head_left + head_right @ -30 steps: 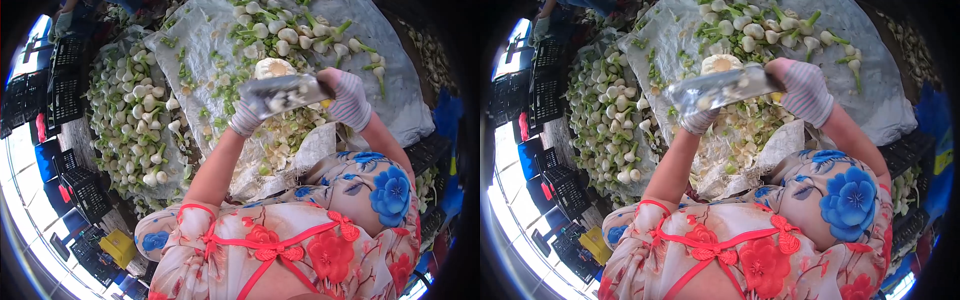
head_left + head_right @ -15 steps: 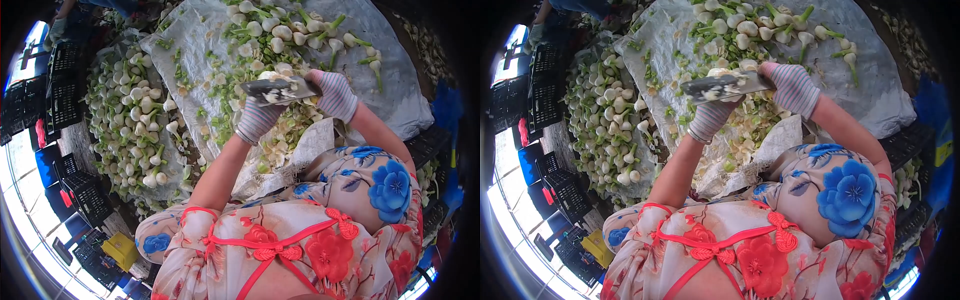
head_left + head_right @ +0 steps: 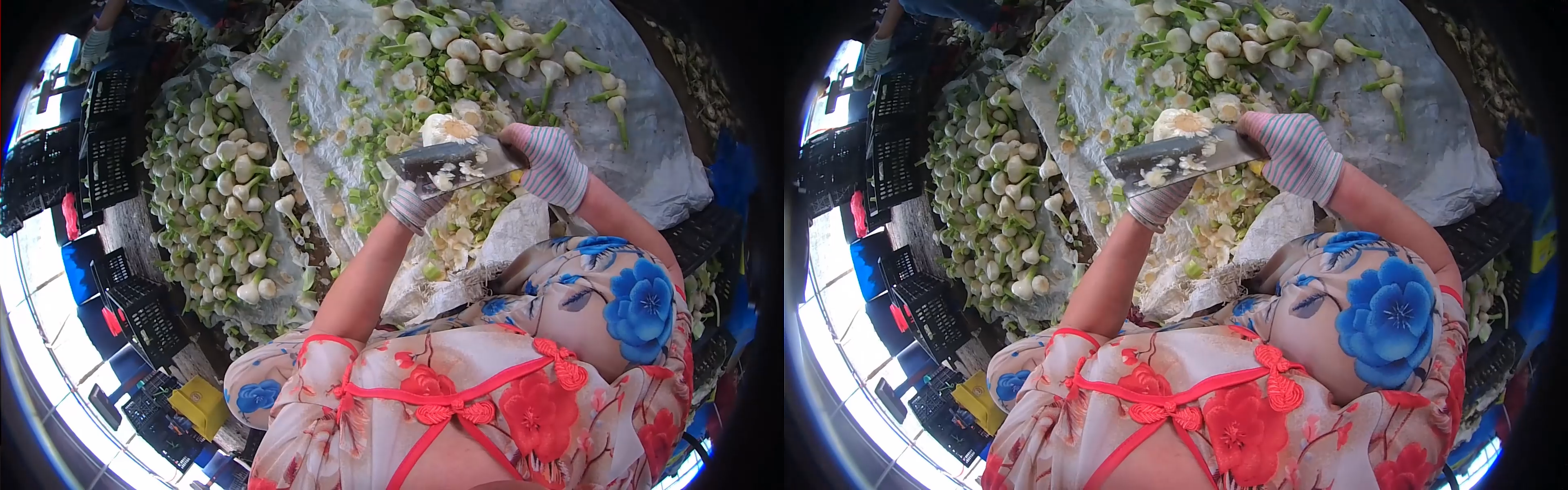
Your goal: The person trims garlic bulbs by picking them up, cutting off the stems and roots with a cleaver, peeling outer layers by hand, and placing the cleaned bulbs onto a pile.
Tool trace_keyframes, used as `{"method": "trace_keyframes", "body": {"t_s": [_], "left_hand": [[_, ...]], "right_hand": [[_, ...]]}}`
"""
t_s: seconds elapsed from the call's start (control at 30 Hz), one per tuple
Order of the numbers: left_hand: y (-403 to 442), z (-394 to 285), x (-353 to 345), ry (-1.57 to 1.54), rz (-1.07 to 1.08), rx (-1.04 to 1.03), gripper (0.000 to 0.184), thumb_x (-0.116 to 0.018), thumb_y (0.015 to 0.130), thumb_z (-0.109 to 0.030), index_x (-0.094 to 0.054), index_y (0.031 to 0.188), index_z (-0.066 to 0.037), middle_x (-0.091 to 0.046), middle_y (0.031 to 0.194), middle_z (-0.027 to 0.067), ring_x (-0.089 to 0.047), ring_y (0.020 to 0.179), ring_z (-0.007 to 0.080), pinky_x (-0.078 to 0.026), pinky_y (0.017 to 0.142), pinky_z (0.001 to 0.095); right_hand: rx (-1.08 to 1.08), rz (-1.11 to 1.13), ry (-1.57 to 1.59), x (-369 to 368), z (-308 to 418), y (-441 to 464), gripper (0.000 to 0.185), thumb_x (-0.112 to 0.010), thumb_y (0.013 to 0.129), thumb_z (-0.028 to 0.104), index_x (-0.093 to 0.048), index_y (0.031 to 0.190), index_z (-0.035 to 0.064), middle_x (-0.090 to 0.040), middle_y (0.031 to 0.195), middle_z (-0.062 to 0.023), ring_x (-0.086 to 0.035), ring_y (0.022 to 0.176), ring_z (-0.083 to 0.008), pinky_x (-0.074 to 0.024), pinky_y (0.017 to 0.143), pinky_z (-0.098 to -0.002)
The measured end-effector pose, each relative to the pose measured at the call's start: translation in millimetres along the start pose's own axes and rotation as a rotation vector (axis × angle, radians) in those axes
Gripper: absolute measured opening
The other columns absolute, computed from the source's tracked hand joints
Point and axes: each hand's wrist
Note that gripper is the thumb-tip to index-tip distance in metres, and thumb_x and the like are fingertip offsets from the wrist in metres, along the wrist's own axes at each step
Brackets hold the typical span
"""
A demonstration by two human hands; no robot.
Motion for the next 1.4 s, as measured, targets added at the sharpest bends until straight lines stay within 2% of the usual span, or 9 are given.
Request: {"method": "trace_keyframes", "body": {"t_s": [0.07, 0.2, 0.37, 0.6, 0.7, 0.87, 0.93, 0.97, 1.4], "left_hand": [[0, 10, 7, 0.536, -0.072, -0.025, 0.046, -0.032, 0.093, -0.039, -0.04, 0.126, -0.007, -0.046, 0.125, 0.0136, -0.045, 0.115, 0.0285, -0.035, 0.099, 0.0437], [-3, -9, -6, -0.342, -0.262, 0.26, 0.04, -0.042, 0.09, -0.028, -0.041, 0.124, -0.007, -0.047, 0.123, 0.0119, -0.047, 0.109, 0.0289, -0.034, 0.099, 0.0459], [5, -12, -3, 1.111, -0.119, -0.148, 0.036, -0.047, 0.087, -0.024, -0.044, 0.119, -0.008, -0.052, 0.115, 0.008, -0.051, 0.103, 0.0207, -0.043, 0.089, 0.0344], [1, 5, -2, -0.833, -0.054, 0.158, 0.031, -0.046, 0.088, -0.021, -0.046, 0.115, -0.007, -0.055, 0.112, 0.0077, -0.053, 0.104, 0.0224, -0.042, 0.092, 0.0348], [8, -15, -17, 0.836, -0.197, -0.088, 0.038, -0.053, 0.084, -0.027, -0.045, 0.115, -0.007, -0.054, 0.112, 0.008, -0.052, 0.105, 0.0222, -0.039, 0.095, 0.0352], [23, -19, 12, 0.822, -0.315, -0.167, 0.036, -0.062, 0.077, -0.033, -0.052, 0.102, -0.008, -0.058, 0.094, 0.0051, -0.054, 0.095, 0.0231, -0.042, 0.085, 0.0351], [22, -29, 12, -0.206, -0.524, 0.242, 0.02, -0.061, 0.079, -0.026, -0.051, 0.087, -0.011, -0.055, 0.08, 0.0046, -0.054, 0.072, 0.0174, -0.047, 0.066, 0.0324], [28, -14, 12, -0.572, -0.554, 0.06, 0.028, -0.063, 0.079, -0.035, -0.048, 0.073, -0.013, -0.046, 0.063, 0.001, -0.046, 0.056, 0.013, -0.042, 0.05, 0.0289], [40, -22, -19, -1.114, -0.682, 0.259, 0.056, -0.052, 0.076, -0.06, -0.05, 0.091, -0.006, -0.057, 0.071, 0.0083, -0.057, 0.059, 0.0224, -0.052, 0.057, 0.0371]], "right_hand": [[-0.022, 0.005, -0.01, 1, 3, -2, 0.032, -0.059, 0.058, -0.003, -0.053, 0.089, 0.004, -0.058, 0.076, -0.0141, -0.059, 0.071, -0.0334, -0.0477, 0.059, -0.0369], [0.044, -0.021, -0.057, -3, -2, -1, 0.032, -0.059, 0.059, -0.004, -0.053, 0.09, 0.0042, -0.058, 0.076, -0.0139, -0.059, 0.071, -0.0329, -0.0479, 0.059, -0.0364], [-0.075, -0.025, -0.019, -13, -20, -6, 0.031, -0.058, 0.06, -0.004, -0.053, 0.09, 0.0038, -0.058, 0.076, -0.0141, -0.059, 0.071, -0.0331, -0.0479, 0.059, -0.0361], [0.066, 0.002, -0.051, -24, -31, -4, 0.031, -0.065, 0.062, 0.005, -0.053, 0.09, 0.0063, -0.057, 0.071, -0.014, -0.058, 0.066, -0.0319, -0.0477, 0.057, -0.0368], [-0.275, 0.002, -0.299, -26, -75, -19, 0.022, -0.064, 0.074, 0.013, -0.052, 0.091, 0.0053, -0.058, 0.072, -0.016, -0.06, 0.068, -0.0313, -0.0476, 0.059, -0.0356], [-0.52, -0.257, 0.031, -55, -87, -35, 0.021, -0.064, 0.08, 0.013, -0.05, 0.092, 0.0024, -0.057, 0.07, -0.0058, -0.054, 0.066, -0.0135, -0.0467, 0.063, -0.0278], [-0.418, -0.313, 0.233, -52, -71, -39, 0.027, -0.067, 0.075, 0.019, -0.051, 0.091, 0.0048, -0.062, 0.08, -0.0151, -0.062, 0.074, -0.0271, -0.0482, 0.065, -0.0328], [-0.194, -0.26, 0.302, -48, -61, -40, 0.03, -0.069, 0.068, 0.012, -0.051, 0.091, 0.0056, -0.06, 0.077, -0.0128, -0.061, 0.071, -0.0282, -0.0477, 0.063, -0.0355], [0.239, -0.187, -0.293, -31, -19, 7, 0.033, -0.064, 0.058, 0.011, -0.052, 0.089, 0.0095, -0.053, 0.068, -0.0094, -0.055, 0.064, -0.0301, -0.0436, 0.054, -0.0401]]}}
Point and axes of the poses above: each hand's wrist, its own y-axis towards the middle knuckle, its own x-axis out of the back of the hand, z = x × y
